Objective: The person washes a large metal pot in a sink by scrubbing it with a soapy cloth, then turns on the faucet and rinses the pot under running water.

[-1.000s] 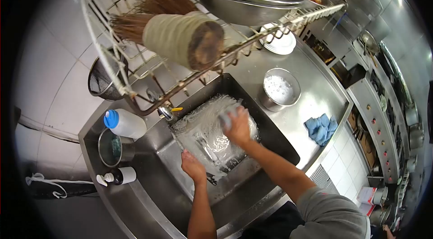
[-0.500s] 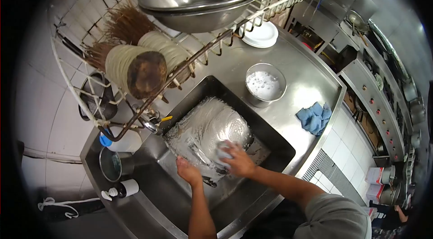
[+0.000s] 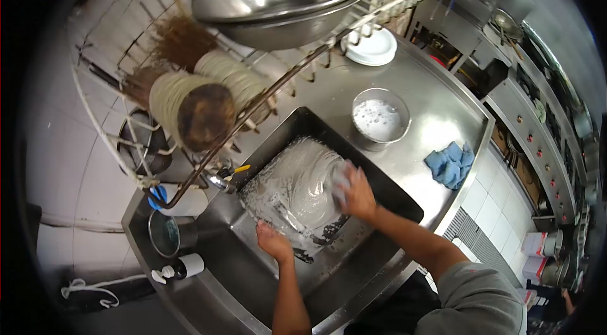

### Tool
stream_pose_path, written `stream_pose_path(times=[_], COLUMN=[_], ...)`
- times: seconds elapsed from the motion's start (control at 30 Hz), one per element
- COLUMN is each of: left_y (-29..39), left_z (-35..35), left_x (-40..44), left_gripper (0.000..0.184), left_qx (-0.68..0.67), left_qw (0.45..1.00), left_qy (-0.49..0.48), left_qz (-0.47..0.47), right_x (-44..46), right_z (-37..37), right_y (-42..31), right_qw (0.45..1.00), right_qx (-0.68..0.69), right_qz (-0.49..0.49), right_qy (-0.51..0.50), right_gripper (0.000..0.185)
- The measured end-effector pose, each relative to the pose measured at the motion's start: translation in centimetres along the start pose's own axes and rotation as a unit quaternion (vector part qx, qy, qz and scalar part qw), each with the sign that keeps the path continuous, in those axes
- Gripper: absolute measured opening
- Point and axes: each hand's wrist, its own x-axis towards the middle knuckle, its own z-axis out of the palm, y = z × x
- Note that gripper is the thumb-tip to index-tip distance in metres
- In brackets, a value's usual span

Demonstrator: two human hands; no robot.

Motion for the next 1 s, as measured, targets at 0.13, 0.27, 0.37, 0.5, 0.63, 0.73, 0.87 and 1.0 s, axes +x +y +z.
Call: stream_pose_path(times=[0.13, 0.27, 0.37, 0.5, 0.63, 0.73, 0.87, 1.0], left_y=[-0.4, 1.4, 1.6, 1.0, 0.8, 0.6, 1.9, 1.8], left_z=[0.0, -1.1, -0.8, -0.5, -0.3, -0.1, -0.7, -0.8], left_x=[-0.7, -0.5, -0.3, 0.0, 0.1, 0.1, 0.2, -0.1], left_gripper=[0.038, 0.040, 0.042, 0.041, 0.039, 0.038, 0.037, 0.035], left_qx=[-0.010, -0.019, -0.054, -0.030, -0.011, -0.022, -0.025, -0.050], left_qw=[0.999, 0.999, 0.997, 0.998, 0.998, 0.998, 0.998, 0.995], left_qy=[0.025, -0.010, 0.012, 0.012, 0.009, 0.017, 0.035, 0.014], left_qz=[0.023, -0.040, -0.057, -0.060, -0.064, -0.061, -0.040, -0.083], right_x=[10.0, 2.4, 1.9, 9.0, 5.1, 7.4, 6.2, 7.8], right_z=[1.9, 0.3, -2.3, 2.3, 0.6, 2.9, 1.0, 1.3], right_y=[-4.3, -4.8, -4.2, -6.5, -5.5, -5.7, -6.6, -1.3], right_qw=[0.992, 0.965, 0.925, 0.956, 0.929, 0.943, 0.953, 0.956], right_qx=[0.110, 0.154, 0.145, 0.213, 0.195, 0.220, 0.226, 0.191], right_qz=[-0.030, -0.195, -0.289, -0.200, -0.301, -0.240, -0.194, -0.209], right_qy=[0.048, -0.080, -0.201, -0.012, -0.095, -0.064, -0.058, -0.074], right_gripper=[0.036, 0.034, 0.032, 0.036, 0.035, 0.033, 0.036, 0.029])
